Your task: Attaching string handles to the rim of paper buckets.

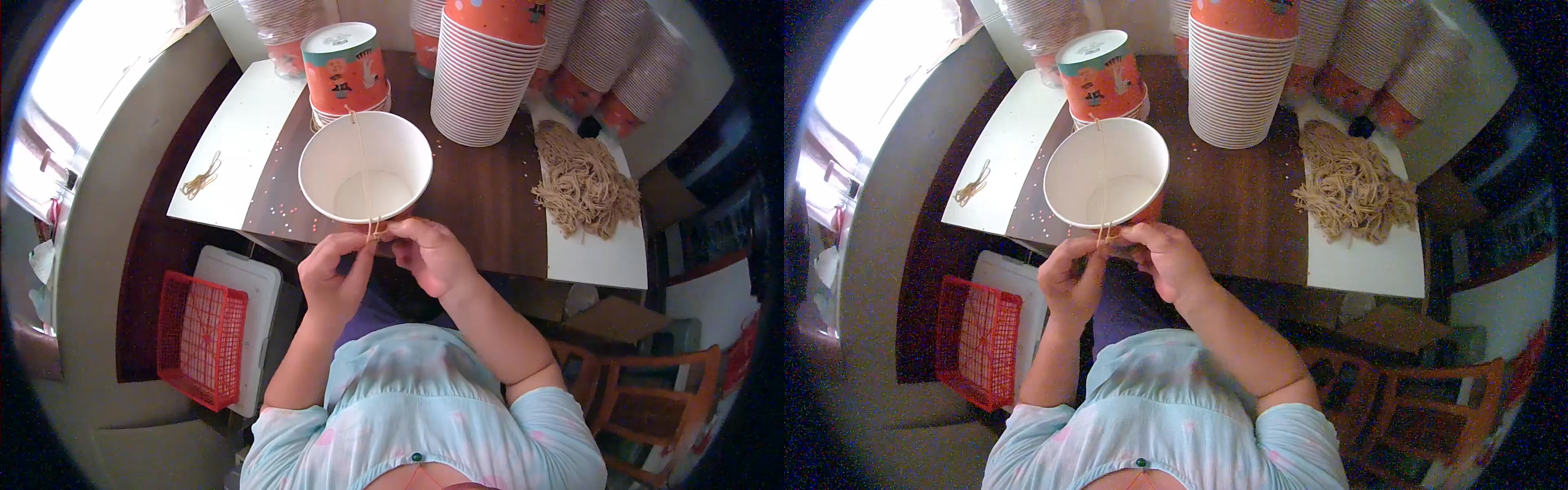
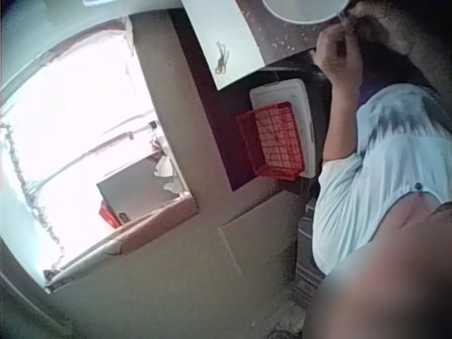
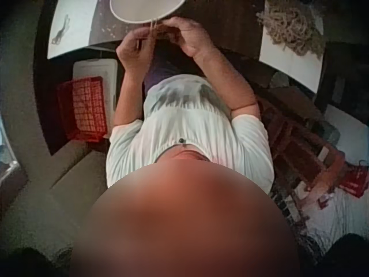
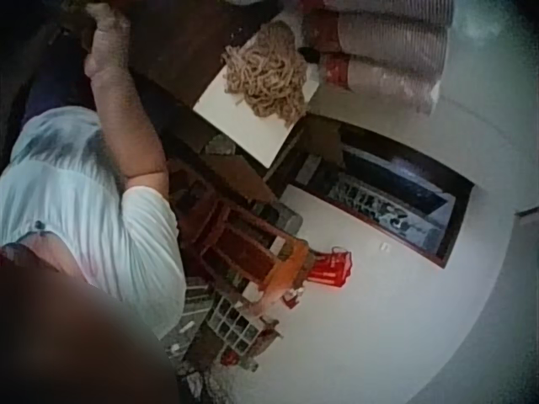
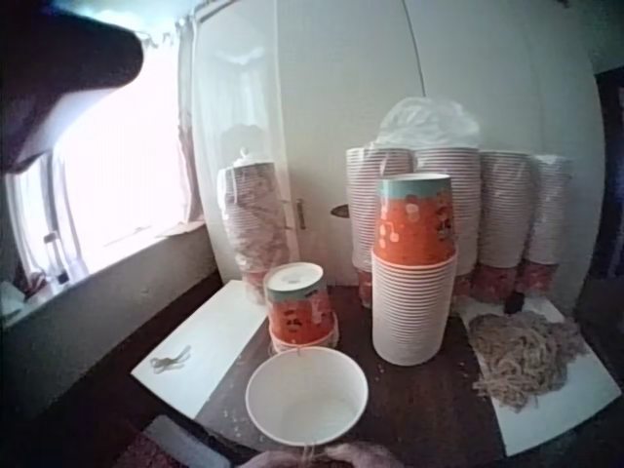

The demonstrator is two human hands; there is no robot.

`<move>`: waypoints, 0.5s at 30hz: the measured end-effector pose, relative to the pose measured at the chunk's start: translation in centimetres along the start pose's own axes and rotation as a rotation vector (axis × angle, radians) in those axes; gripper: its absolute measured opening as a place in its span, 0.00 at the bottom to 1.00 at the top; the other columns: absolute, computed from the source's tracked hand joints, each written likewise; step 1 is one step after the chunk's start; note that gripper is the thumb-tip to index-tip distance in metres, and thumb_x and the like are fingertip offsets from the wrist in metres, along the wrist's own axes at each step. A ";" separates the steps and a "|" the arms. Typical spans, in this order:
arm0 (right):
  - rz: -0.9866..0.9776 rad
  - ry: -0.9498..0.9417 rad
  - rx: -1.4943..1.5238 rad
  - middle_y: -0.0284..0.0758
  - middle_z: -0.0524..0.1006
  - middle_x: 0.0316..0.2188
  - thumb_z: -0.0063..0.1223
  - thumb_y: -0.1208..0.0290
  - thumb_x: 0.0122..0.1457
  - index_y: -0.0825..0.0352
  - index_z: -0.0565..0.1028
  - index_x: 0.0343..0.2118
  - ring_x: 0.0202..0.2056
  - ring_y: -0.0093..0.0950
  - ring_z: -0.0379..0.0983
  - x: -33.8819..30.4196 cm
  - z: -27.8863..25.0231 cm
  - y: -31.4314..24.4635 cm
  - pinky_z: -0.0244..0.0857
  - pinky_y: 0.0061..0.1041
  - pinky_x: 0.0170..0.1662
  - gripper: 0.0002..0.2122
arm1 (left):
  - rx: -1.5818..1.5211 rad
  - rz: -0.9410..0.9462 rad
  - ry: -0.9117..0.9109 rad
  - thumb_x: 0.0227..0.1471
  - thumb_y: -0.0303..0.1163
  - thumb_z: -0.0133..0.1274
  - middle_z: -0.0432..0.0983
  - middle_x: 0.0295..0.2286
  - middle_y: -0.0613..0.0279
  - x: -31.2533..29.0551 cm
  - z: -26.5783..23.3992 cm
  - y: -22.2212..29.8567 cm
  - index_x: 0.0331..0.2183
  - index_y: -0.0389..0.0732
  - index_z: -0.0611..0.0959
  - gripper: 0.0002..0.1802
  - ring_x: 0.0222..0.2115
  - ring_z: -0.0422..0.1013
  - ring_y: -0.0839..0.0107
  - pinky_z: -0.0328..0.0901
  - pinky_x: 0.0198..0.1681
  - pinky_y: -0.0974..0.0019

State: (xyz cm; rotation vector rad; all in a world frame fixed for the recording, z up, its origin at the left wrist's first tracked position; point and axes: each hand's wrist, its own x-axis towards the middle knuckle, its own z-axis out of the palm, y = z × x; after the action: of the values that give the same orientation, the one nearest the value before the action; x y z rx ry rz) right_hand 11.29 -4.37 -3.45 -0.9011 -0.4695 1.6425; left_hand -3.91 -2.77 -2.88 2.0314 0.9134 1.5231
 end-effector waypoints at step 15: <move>-1.138 0.088 -1.319 0.31 0.71 0.28 0.59 0.73 0.42 0.61 0.73 0.26 0.32 0.31 0.69 -1.3 0.9 -2.6 0.59 0.30 0.35 0.08 | -0.286 -0.288 0.004 0.48 0.18 0.55 0.77 0.27 0.61 0.2 0.2 -0.3 0.29 0.31 0.80 0.03 0.27 0.72 0.80 0.65 0.30 0.80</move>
State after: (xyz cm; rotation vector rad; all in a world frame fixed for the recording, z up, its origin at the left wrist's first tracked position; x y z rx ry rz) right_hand 12.32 -4.79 -0.64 -1.2168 -1.7001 0.0854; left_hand -3.74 -2.43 -2.98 1.6199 0.8881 1.4091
